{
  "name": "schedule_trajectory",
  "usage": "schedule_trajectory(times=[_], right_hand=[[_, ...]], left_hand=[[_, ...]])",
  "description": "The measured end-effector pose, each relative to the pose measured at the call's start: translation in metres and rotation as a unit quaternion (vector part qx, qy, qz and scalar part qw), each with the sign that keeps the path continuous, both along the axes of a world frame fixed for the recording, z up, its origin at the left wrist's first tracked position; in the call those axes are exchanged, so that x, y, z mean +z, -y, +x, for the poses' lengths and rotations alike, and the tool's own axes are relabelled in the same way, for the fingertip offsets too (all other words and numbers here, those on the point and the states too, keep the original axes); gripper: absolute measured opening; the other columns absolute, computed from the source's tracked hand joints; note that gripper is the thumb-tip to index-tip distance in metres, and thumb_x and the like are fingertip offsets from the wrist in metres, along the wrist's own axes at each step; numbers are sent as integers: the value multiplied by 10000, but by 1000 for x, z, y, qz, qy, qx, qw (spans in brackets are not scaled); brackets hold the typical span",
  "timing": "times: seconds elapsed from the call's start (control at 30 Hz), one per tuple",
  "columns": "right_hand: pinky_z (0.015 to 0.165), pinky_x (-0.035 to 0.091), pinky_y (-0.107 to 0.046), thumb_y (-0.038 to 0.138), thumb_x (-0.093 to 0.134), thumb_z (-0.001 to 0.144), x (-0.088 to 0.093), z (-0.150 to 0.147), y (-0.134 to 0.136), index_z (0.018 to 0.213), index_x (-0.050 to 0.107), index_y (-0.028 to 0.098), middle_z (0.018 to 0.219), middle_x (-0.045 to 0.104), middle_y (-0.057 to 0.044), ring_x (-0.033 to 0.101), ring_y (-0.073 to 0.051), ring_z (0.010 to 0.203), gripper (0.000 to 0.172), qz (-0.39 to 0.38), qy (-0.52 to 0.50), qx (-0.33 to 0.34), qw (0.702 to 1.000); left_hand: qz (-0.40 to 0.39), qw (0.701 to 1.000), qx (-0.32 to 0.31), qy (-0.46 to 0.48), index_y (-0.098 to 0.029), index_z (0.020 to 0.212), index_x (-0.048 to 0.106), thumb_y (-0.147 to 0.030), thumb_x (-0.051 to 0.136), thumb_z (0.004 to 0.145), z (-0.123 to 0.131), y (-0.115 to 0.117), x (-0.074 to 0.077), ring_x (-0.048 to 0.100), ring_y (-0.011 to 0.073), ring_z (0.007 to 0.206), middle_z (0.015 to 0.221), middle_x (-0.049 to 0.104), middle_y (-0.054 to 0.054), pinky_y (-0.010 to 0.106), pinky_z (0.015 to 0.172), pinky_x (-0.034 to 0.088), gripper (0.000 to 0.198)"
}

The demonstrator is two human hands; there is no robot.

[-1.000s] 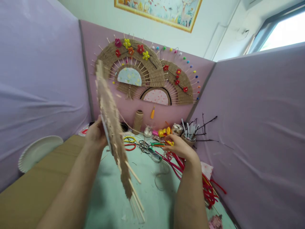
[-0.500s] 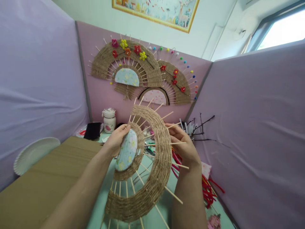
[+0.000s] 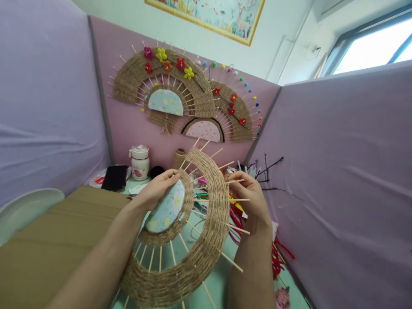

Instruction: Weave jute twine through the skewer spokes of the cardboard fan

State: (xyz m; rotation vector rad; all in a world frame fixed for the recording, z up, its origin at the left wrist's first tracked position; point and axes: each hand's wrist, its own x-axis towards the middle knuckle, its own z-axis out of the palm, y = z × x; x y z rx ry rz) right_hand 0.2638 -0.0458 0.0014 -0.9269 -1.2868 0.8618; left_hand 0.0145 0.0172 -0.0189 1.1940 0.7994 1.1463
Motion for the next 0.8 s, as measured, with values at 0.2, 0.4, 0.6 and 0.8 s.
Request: schedule_trajectory(times=[0.2,0.4,0.6,0.8], right_hand=[[504,393,-232,293,732,738,6,-2,6,815,612,231,641,536,44,469,-92,529,155,14,-89,-8,996],[502,401,-226,287,770,713,10,7,8,852,615,241,560,431,96,279,-52,435,213,26,-147,-12,989],[473,399,-205,282,785,691,11,12,10,785,637,224,634,641,42,277,-30,402,185,32,-167,-47,984],[437,377,-197,276,760,712,10,19,11,801,680,221,732,722,6,277,-25,398,132,12,-148,-41,988]], left_hand=[[44,994,-68,-67,-214,893,638,-427,684,788,-3,2,-7,575,161,721,819,637,5,263,642,453,242],[74,987,-48,-135,-209,969,603,-444,593,840,-12,4,-6,555,163,770,858,614,3,271,675,434,268],[140,964,-50,-222,-221,934,606,-492,551,856,-13,3,-8,582,215,889,930,646,30,334,799,456,287],[149,955,-84,-243,-224,936,590,-528,532,857,-9,5,-8,564,208,889,954,631,35,326,791,467,320]])
